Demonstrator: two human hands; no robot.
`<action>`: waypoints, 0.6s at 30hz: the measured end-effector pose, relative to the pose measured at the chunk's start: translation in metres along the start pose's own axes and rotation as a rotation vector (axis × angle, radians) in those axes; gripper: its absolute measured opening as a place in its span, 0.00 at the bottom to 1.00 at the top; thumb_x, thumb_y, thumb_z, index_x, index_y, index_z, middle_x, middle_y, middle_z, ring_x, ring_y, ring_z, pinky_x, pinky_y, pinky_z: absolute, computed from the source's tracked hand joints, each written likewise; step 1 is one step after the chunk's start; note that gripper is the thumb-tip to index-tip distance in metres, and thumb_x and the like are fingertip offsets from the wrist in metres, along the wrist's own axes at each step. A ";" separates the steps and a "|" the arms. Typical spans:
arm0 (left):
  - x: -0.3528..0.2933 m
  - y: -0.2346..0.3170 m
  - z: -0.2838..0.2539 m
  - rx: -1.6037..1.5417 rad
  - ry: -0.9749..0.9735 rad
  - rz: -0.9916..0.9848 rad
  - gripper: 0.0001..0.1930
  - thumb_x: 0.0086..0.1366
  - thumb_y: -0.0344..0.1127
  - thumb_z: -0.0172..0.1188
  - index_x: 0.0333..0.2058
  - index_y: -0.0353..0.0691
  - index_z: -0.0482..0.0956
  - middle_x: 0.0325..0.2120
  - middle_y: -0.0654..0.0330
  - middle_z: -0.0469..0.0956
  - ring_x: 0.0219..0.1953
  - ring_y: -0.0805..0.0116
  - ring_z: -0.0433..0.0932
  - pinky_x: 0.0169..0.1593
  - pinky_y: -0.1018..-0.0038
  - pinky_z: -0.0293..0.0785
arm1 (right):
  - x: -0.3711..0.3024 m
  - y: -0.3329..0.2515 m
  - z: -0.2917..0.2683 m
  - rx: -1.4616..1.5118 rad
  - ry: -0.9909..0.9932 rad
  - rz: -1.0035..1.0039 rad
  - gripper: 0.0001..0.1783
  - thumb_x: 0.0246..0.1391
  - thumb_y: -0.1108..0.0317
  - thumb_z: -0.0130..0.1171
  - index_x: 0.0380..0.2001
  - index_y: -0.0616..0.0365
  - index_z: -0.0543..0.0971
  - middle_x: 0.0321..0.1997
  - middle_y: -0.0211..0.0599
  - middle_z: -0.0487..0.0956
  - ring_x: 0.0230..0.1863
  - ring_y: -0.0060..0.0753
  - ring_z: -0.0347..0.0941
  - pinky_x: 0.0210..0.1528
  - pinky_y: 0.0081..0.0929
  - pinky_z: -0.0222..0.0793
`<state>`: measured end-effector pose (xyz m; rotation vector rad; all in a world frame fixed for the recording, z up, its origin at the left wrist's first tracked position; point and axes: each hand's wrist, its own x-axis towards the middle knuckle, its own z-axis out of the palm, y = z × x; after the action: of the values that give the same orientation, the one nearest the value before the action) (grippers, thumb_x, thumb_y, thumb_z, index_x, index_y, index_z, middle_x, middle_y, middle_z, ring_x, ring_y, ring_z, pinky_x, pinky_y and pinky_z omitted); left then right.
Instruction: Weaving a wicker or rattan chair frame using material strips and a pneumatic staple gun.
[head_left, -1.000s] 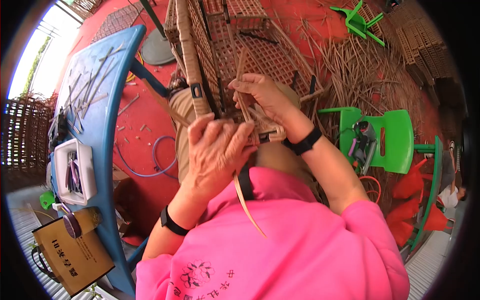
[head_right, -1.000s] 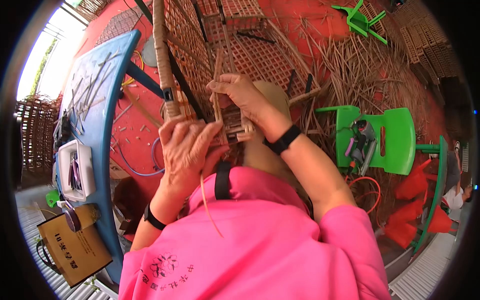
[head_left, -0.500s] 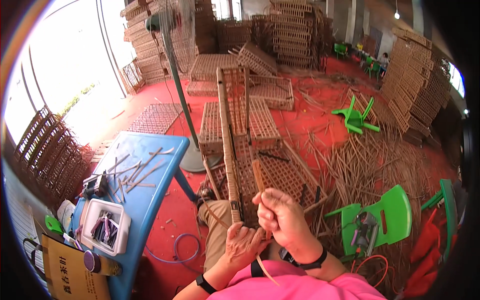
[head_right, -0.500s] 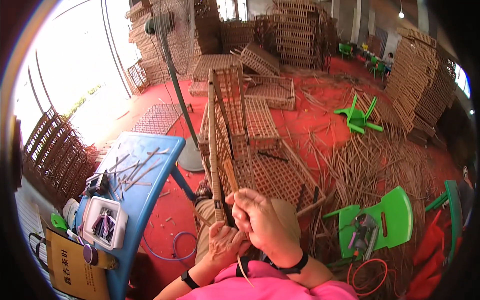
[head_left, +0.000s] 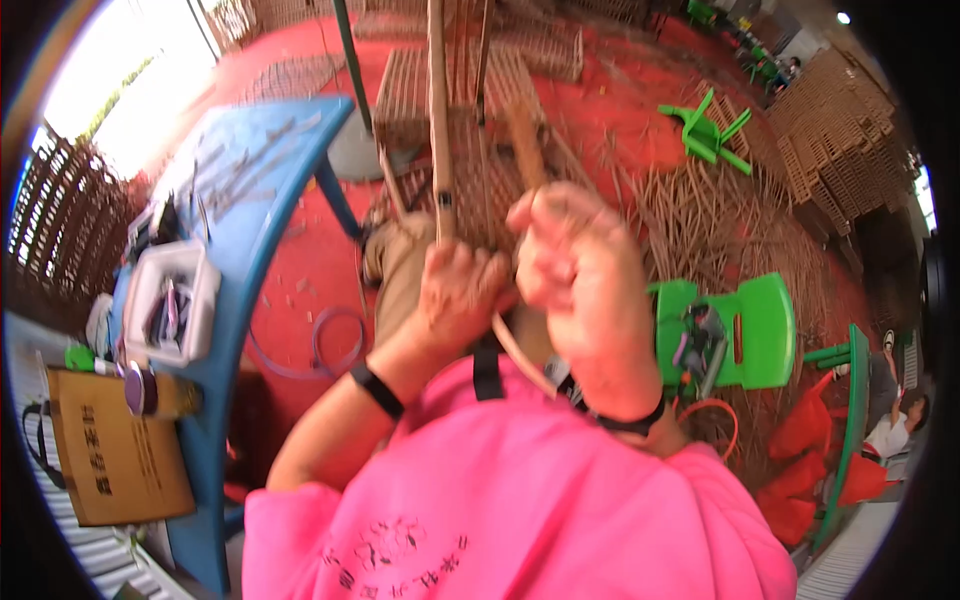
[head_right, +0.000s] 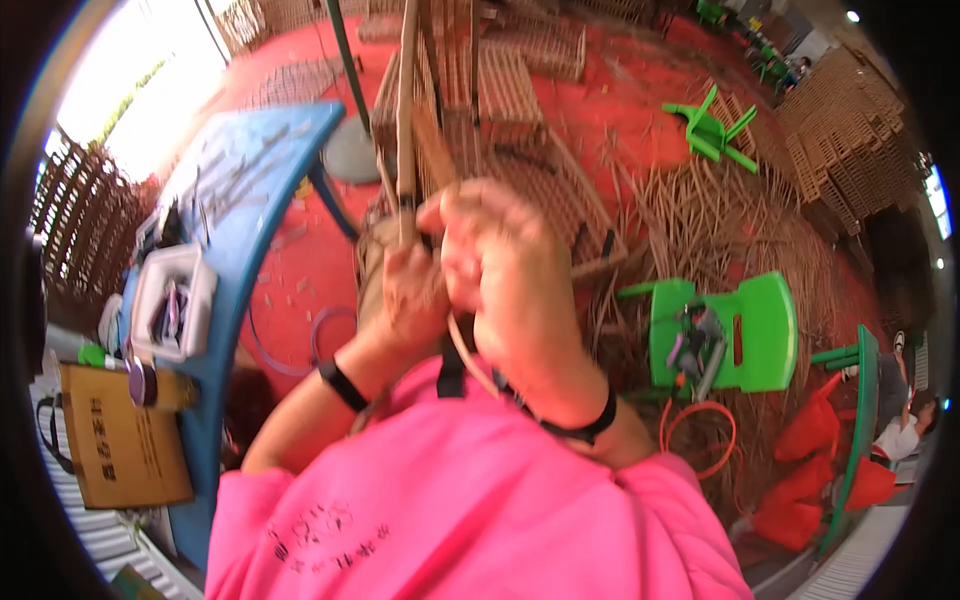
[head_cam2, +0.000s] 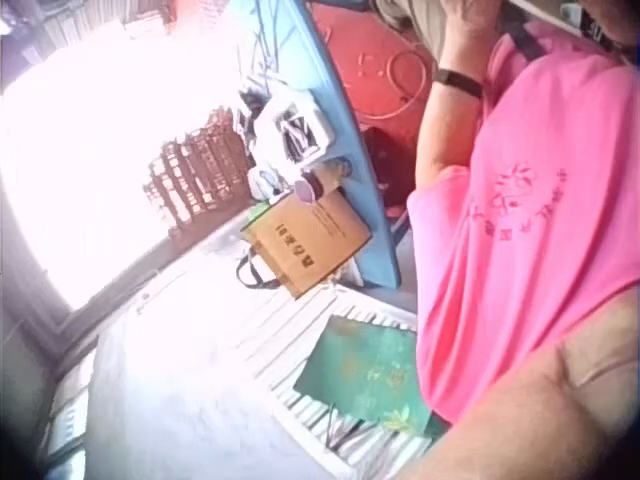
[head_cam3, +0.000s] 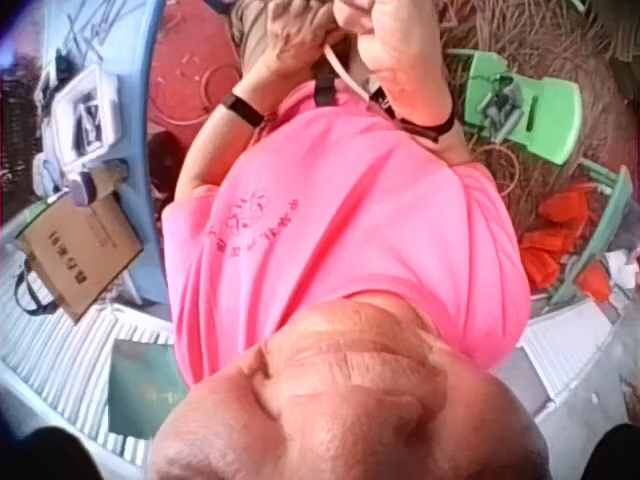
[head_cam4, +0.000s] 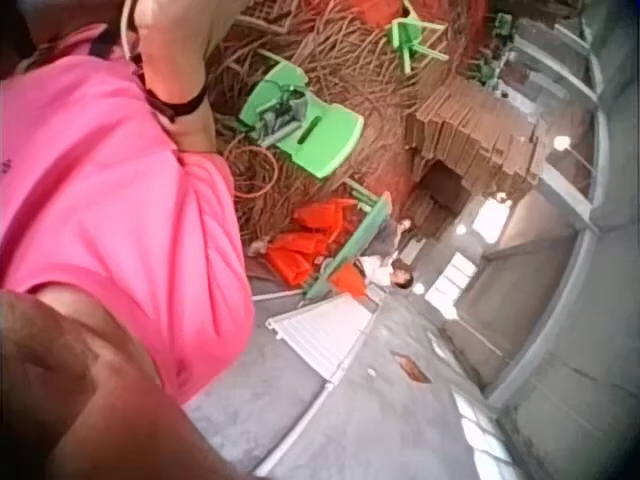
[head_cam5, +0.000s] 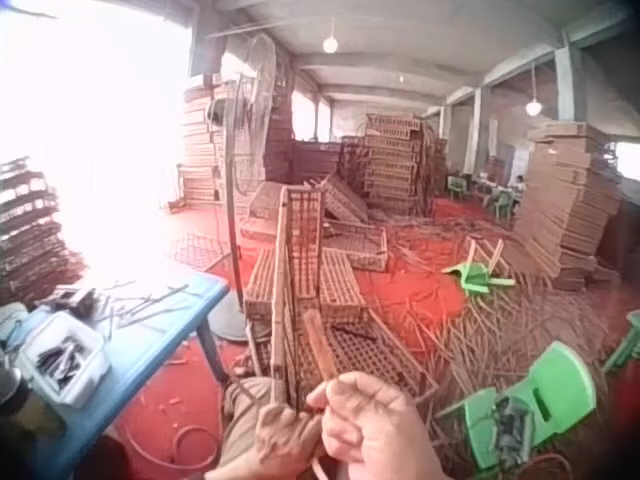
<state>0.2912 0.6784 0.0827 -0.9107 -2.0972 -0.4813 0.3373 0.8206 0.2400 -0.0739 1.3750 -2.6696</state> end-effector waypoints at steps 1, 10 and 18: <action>0.000 0.000 -0.001 0.010 -0.019 0.012 0.19 0.57 0.50 0.65 0.37 0.42 0.75 0.25 0.62 0.68 0.32 0.60 0.71 0.46 0.60 0.65 | -0.004 -0.003 0.000 -0.043 -0.006 -0.032 0.15 0.71 0.61 0.56 0.38 0.64 0.80 0.17 0.18 0.58 0.15 0.11 0.51 0.17 0.17 0.45; -0.009 0.008 -0.019 0.014 0.006 -0.081 0.20 0.57 0.53 0.67 0.38 0.44 0.76 0.25 0.65 0.69 0.32 0.62 0.71 0.49 0.62 0.65 | -0.008 -0.012 0.007 -0.006 -0.156 -0.082 0.15 0.70 0.64 0.58 0.38 0.68 0.81 0.19 0.19 0.64 0.20 0.09 0.54 0.18 0.13 0.47; 0.001 0.004 -0.010 -0.068 -0.011 -0.070 0.17 0.58 0.51 0.67 0.34 0.45 0.76 0.24 0.65 0.71 0.32 0.64 0.71 0.50 0.64 0.65 | 0.003 -0.015 0.015 -0.098 -0.126 0.027 0.16 0.75 0.63 0.50 0.43 0.65 0.81 0.16 0.17 0.59 0.15 0.13 0.50 0.19 0.18 0.47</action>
<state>0.2989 0.6753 0.0895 -0.8819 -2.1400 -0.5882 0.3342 0.8165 0.2613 -0.2277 1.4548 -2.5278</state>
